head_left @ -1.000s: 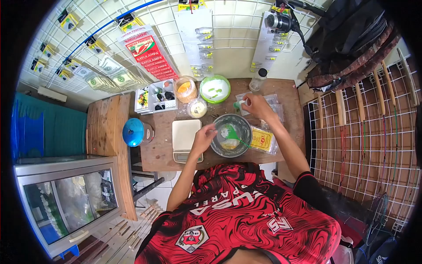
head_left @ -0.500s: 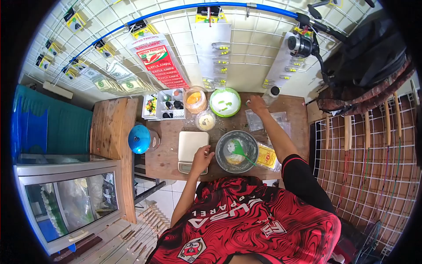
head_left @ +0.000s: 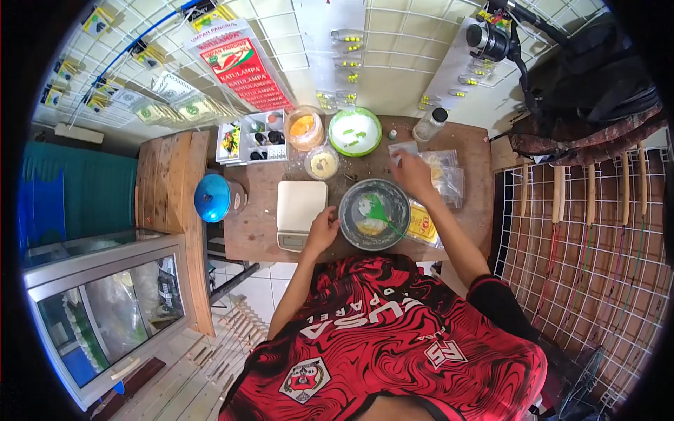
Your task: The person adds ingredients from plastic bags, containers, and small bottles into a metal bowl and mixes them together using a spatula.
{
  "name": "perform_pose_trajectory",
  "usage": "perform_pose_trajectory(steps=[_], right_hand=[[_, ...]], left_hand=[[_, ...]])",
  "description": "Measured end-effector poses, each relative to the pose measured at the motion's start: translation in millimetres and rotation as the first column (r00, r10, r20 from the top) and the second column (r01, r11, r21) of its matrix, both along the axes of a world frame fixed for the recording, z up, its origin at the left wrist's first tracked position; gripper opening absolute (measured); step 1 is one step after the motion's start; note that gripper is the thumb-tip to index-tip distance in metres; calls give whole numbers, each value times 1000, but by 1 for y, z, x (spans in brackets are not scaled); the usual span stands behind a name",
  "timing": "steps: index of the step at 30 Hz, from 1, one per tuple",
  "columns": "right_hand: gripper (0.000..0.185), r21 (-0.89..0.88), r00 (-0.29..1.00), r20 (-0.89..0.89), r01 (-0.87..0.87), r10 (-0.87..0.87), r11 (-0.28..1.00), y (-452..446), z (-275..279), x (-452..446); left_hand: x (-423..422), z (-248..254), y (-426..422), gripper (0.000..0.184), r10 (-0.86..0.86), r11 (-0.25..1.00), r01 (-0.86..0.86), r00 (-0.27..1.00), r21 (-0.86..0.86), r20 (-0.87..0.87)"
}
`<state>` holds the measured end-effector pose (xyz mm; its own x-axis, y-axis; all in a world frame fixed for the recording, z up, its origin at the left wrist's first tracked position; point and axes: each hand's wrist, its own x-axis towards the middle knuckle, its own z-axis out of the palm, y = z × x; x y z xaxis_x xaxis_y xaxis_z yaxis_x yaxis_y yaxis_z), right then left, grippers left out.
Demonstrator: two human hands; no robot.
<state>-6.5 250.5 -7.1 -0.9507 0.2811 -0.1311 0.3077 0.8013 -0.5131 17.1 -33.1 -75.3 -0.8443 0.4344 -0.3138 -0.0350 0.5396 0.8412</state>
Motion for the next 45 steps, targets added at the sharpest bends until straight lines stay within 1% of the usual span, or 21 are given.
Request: perform_pose_trajectory(steps=[2, 3, 5, 6, 7, 9, 12, 13, 15, 16, 18, 19, 22, 28, 30, 33, 36, 38, 42, 44, 45], right_hand=[[30, 29, 995, 41, -97, 95, 995, -25, -2, 39], [30, 27, 995, 44, -91, 90, 995, -36, -9, 55], [32, 256, 973, 119, -220, 196, 941, -51, -31, 79], [32, 256, 974, 120, -216, 190, 942, -57, -39, 84], [25, 323, 971, 132, -233, 200, 917, -62, -46, 89], [17, 436, 964, 141, -266, 227, 860, -68, -58, 94], [16, 413, 938, 215, -341, 273, 844, -67, -65, 95], [16, 413, 938, 214, -340, 273, 845, -66, -65, 95], [16, 386, 955, 99, -294, 278, 874, -62, -62, 95], [16, 385, 955, 100, -296, 279, 874, -60, -60, 95], [20, 244, 992, -25, -111, 121, 963, -55, -52, 94], [23, 218, 995, 70, -84, 71, 972, -53, -39, 93], [22, 284, 986, 150, -109, 69, 953, -43, -22, 100], [13, 378, 971, 229, -150, 64, 914, -50, -30, 124], [12, 396, 966, 256, -150, 48, 906, -55, -28, 124], [13, 355, 948, 313, -163, 47, 921, -62, -24, 124], [13, 306, 965, 260, -112, 30, 945, -67, -31, 123], [15, 228, 960, 270, -131, 67, 965, -71, -27, 123], [22, 169, 972, 225, -108, 68, 980, -74, -33, 125], [29, 121, 987, 111, -126, 113, 985, -78, -23, 129], [29, 121, 987, 108, -128, 115, 984, -79, -23, 130]], left_hand=[[3, -6, 1, 44, -17, 999, 17, 1000, -40, 1], [5, -18, 0, 47, -16, 1000, 16, 1000, -14, 20], [8, -41, -2, 48, -28, 999, 29, 999, -16, 43], [9, -47, -2, 49, -34, 999, 36, 997, -18, 62], [10, -39, 1, 49, -38, 999, 40, 997, -17, 62], [10, -25, 5, 50, 59, 994, -81, 966, 79, 253], [11, -26, 8, 51, 92, 971, -145, 961, 189, 261], [11, -25, 9, 51, 92, 971, -144, 961, 189, 260], [12, -21, 10, 51, 71, 943, -165, 949, 289, 307], [14, -18, 11, 51, 73, 943, -166, 949, 289, 308], [16, -15, 13, 50, 71, 937, -155, 962, 313, 262], [16, -15, 13, 50, 69, 937, -153, 962, 313, 263], [17, -14, 15, 48, 37, 945, -97, 981, 312, 193], [20, -18, 17, 49, 65, 934, -125, 981, 334, 185], [22, -18, 17, 49, 54, 942, -94, 990, 323, 131], [27, -13, 17, 49, 59, 912, -141, 974, 384, 219], [28, -10, 20, 49, 50, 875, -176, 959, 450, 278], [25, -7, 20, 49, 41, 883, -166, 959, 439, 279], [22, -17, 17, 49, 24, 891, -151, 957, 428, 288], [22, -21, 15, 49, 25, 899, -137, 964, 417, 263], [21, -20, 16, 48, 23, 905, -121, 971, 407, 236]])
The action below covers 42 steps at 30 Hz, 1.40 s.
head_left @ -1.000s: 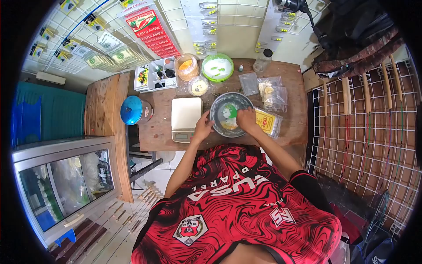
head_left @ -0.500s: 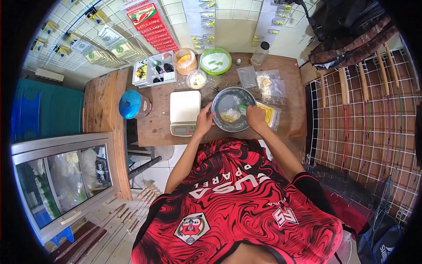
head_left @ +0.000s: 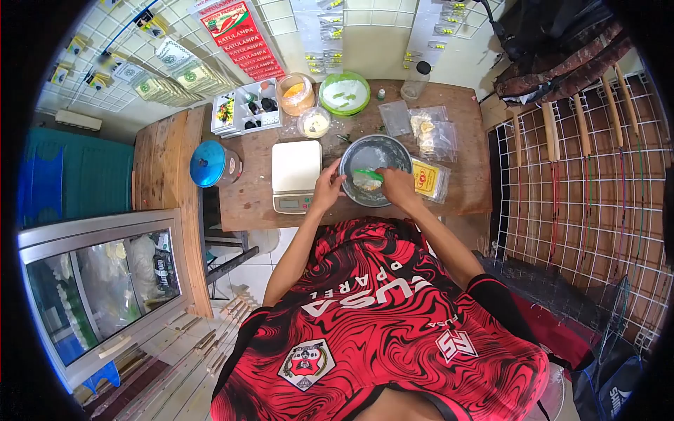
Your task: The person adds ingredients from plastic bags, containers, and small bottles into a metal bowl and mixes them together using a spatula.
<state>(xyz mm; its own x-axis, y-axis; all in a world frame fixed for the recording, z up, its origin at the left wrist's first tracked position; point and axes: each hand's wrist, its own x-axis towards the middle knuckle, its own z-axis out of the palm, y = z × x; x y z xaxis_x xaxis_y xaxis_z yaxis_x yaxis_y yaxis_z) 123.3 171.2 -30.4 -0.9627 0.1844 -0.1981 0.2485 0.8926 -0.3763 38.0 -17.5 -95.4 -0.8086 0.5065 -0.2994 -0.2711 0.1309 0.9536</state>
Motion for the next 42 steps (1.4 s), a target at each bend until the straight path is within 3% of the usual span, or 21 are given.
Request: perform_pose_trajectory(steps=[6, 8, 12, 17, 21, 23, 24, 26, 27, 29, 33, 35, 38, 42], right_hand=[[31, 29, 992, -38, -120, 121, 992, 7, -2, 4], [35, 21, 995, -96, -8, 10, 1000, 9, 4, 1], [34, 44, 992, -127, -10, 16, 999, 7, -6, -7], [34, 96, 979, -38, -194, 198, 976, 7, -15, -2], [33, 87, 975, 29, -220, 219, 972, 21, -7, 1], [32, 110, 985, -147, -71, 87, 991, 23, 0, 2], [32, 111, 986, -144, -71, 87, 991, 25, -2, 3], [14, 168, 997, -72, 22, -10, 986, 27, -10, 4], [14, 168, 997, -72, 25, -13, 986, 26, -10, 5], [9, 208, 993, 114, 7, -31, 978, 18, -11, 6], [26, 89, 971, 224, 59, -78, 994, 6, -18, 9], [27, -15, 982, 156, 115, -111, 993, 1, -21, 9], [26, -28, 994, 3, 108, -108, 994, 1, -5, 7], [33, 26, 983, -18, 184, -184, 983, 1, 6, -2]], left_hand=[[-2, 0, -1, 47, -14, 1000, 14, 999, 7, -43], [-1, -1, -2, 47, -8, 1000, 8, 999, 6, -40], [-1, 8, 1, 48, -45, 999, 44, 994, -10, -101], [-3, 10, 1, 49, -39, 999, 38, 996, -17, -86], [-5, 7, 1, 49, -56, 998, 53, 993, -33, -105], [-5, 9, 1, 49, -56, 998, 53, 991, -32, -121], [-4, 10, 2, 48, -61, 998, 57, 989, -32, -137], [-2, 14, 3, 48, -53, 998, 50, 992, -26, -115], [-3, 14, 3, 48, -43, 999, 41, 994, -22, -98], [-2, 15, 2, 48, -43, 999, 41, 994, -21, -98], [-1, 20, 3, 48, -60, 998, 55, 988, -38, -145], [-1, 20, 3, 48, -71, 997, 64, 987, -50, -146], [-4, 17, 1, 48, -78, 995, 69, 987, -68, -141], [-6, 19, 2, 49, -78, 996, 73, 993, -53, -91]])
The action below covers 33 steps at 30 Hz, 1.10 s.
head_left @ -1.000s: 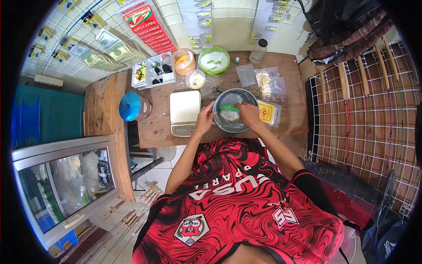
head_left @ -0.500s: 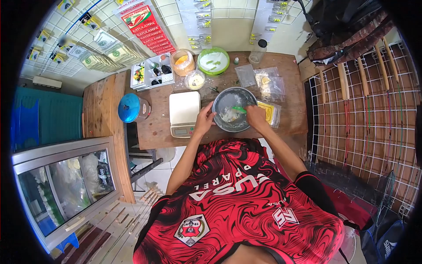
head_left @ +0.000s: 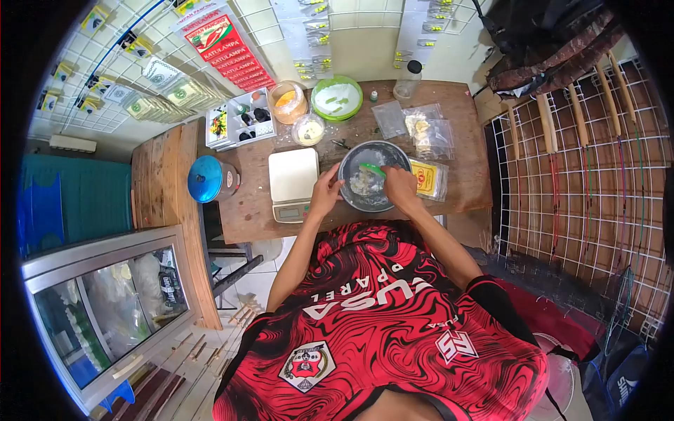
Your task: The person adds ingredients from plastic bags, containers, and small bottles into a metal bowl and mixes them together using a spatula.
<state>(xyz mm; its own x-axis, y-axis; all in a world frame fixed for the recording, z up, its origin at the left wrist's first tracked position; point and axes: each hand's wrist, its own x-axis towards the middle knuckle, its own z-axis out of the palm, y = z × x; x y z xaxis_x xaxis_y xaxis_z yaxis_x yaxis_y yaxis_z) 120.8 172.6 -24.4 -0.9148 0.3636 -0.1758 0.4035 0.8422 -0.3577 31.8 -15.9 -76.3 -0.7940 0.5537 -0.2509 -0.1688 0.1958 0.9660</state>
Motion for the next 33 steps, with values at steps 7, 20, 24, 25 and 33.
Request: perform_pose_trajectory(steps=[7, 20, 24, 25, 33], right_hand=[[37, 23, 967, 2, -256, 256, 966, 1, -20, 6], [37, 6, 961, 8, -278, 278, 961, 4, -23, 11], [37, 15, 971, 10, -241, 240, 970, 13, -10, 4], [37, 34, 974, -34, -221, 222, 975, 14, -11, 0], [36, 64, 912, -36, -405, 408, 912, 16, -26, 6]], left_hand=[[-3, -8, -1, 48, 36, 999, -36, 997, 1, 65], [1, -4, 2, 47, 46, 999, -47, 998, 25, 39], [2, 5, 0, 47, 15, 1000, -15, 999, -4, -30], [2, 7, 1, 47, 9, 1000, -9, 1000, -4, -30], [-4, -3, 1, 47, -2, 1000, 2, 1000, 19, -9]])
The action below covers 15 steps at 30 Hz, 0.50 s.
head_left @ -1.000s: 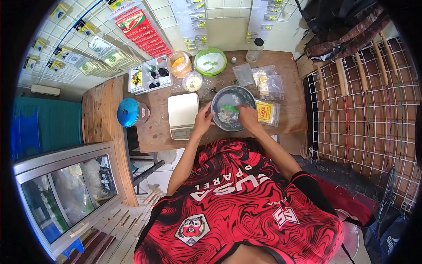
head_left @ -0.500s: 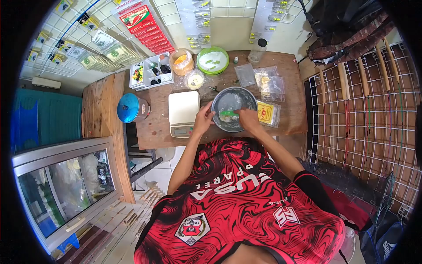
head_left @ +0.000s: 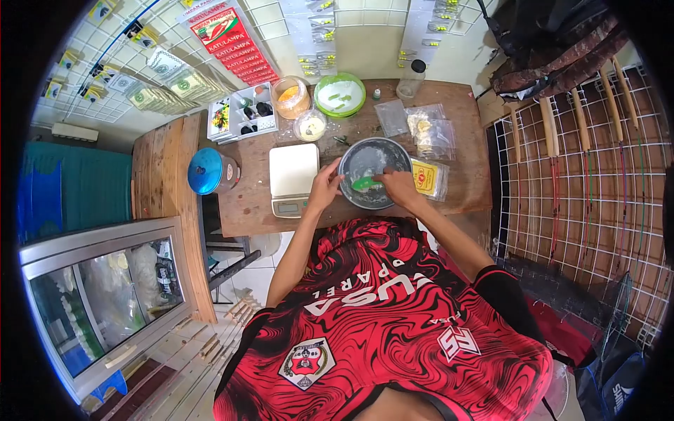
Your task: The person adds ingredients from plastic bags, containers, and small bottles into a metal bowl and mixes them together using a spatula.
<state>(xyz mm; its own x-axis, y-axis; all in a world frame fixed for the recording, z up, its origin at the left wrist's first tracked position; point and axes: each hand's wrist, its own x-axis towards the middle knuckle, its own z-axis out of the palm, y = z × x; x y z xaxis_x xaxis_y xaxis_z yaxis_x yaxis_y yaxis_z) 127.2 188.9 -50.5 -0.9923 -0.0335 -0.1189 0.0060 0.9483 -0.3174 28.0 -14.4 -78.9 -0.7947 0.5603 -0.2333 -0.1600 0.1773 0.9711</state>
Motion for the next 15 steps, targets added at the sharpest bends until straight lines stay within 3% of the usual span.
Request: perform_pose_trajectory(steps=[3, 5, 8, 12, 15], right_hand=[[34, 56, 996, 60, -71, 67, 996, 9, 5, 5], [32, 34, 997, -44, 66, -65, 997, 12, 9, 6], [37, 87, 976, -45, 216, -213, 972, 12, 9, 1], [35, 82, 978, -32, 208, -206, 975, 3, -2, 6], [34, 131, 982, 90, 151, -164, 980, -5, -8, 15]], left_hand=[[-3, -1, 0, 47, 7, 1000, -7, 999, 2, 35], [-5, 0, -1, 47, 4, 1000, -3, 1000, -16, 12], [-2, 2, -1, 47, -5, 1000, 5, 1000, -21, -22], [1, 10, 2, 46, 16, 1000, -17, 1000, 21, 9], [1, 16, 2, 46, -11, 1000, 11, 999, -9, -31]])
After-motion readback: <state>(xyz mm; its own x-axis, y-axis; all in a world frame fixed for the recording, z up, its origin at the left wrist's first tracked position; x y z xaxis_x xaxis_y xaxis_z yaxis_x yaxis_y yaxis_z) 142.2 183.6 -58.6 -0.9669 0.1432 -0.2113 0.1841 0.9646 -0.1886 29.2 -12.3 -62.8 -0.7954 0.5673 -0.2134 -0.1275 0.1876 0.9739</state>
